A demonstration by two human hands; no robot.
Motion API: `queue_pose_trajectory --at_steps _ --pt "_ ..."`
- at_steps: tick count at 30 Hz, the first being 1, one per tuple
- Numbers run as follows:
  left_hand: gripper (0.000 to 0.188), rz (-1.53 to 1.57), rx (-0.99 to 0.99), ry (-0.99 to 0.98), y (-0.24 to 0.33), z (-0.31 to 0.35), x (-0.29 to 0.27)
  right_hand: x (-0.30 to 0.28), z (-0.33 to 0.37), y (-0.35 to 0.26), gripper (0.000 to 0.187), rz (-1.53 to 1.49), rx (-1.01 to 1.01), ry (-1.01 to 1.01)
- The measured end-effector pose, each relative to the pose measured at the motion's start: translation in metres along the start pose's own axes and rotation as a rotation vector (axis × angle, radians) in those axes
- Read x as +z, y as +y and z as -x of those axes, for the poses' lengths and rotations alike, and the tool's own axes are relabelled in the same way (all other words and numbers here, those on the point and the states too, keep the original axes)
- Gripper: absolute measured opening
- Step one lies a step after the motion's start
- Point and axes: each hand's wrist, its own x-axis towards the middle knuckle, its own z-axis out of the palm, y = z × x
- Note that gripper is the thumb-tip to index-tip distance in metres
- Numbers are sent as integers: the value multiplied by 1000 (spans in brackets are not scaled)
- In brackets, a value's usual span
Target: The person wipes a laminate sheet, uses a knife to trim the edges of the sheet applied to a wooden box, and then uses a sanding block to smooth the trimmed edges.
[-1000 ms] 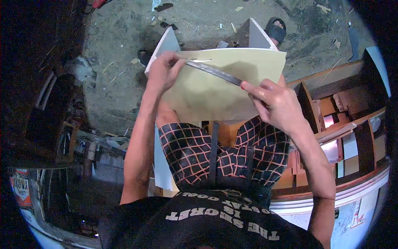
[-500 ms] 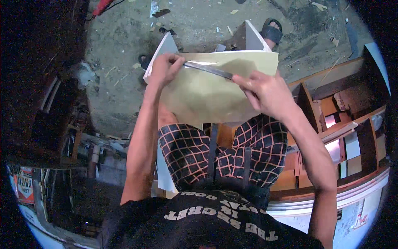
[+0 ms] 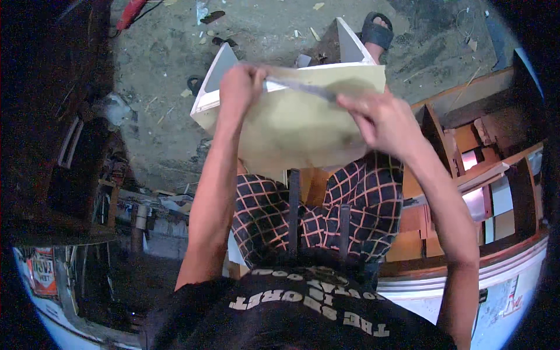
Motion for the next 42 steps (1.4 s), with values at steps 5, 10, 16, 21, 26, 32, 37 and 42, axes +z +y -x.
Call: queue_pose_trajectory --at_steps 5,10,16,21,26,32,37,42 --pt "27 -106 -76 -42 -5 3 13 0 -4 5 37 118 -42 -59" --pt "27 -59 33 94 36 19 7 -18 20 18 45 -46 -16 -21" --pt "23 -42 -107 -4 39 8 17 -13 14 21 48 23 -46 -20" --pt "27 -22 -17 58 56 8 22 -27 22 45 49 46 23 -79" --pt "22 -5 -78 -60 64 6 31 -31 28 46 48 -4 28 -56" --pt "26 -48 -10 -30 83 -3 43 -39 33 67 35 -22 85 -9" --pt "30 -82 41 -38 87 11 44 -52 50 53 32 -6 118 -66" --pt "32 -34 34 -35 95 -10 55 -41 35 89 28 -104 82 80"
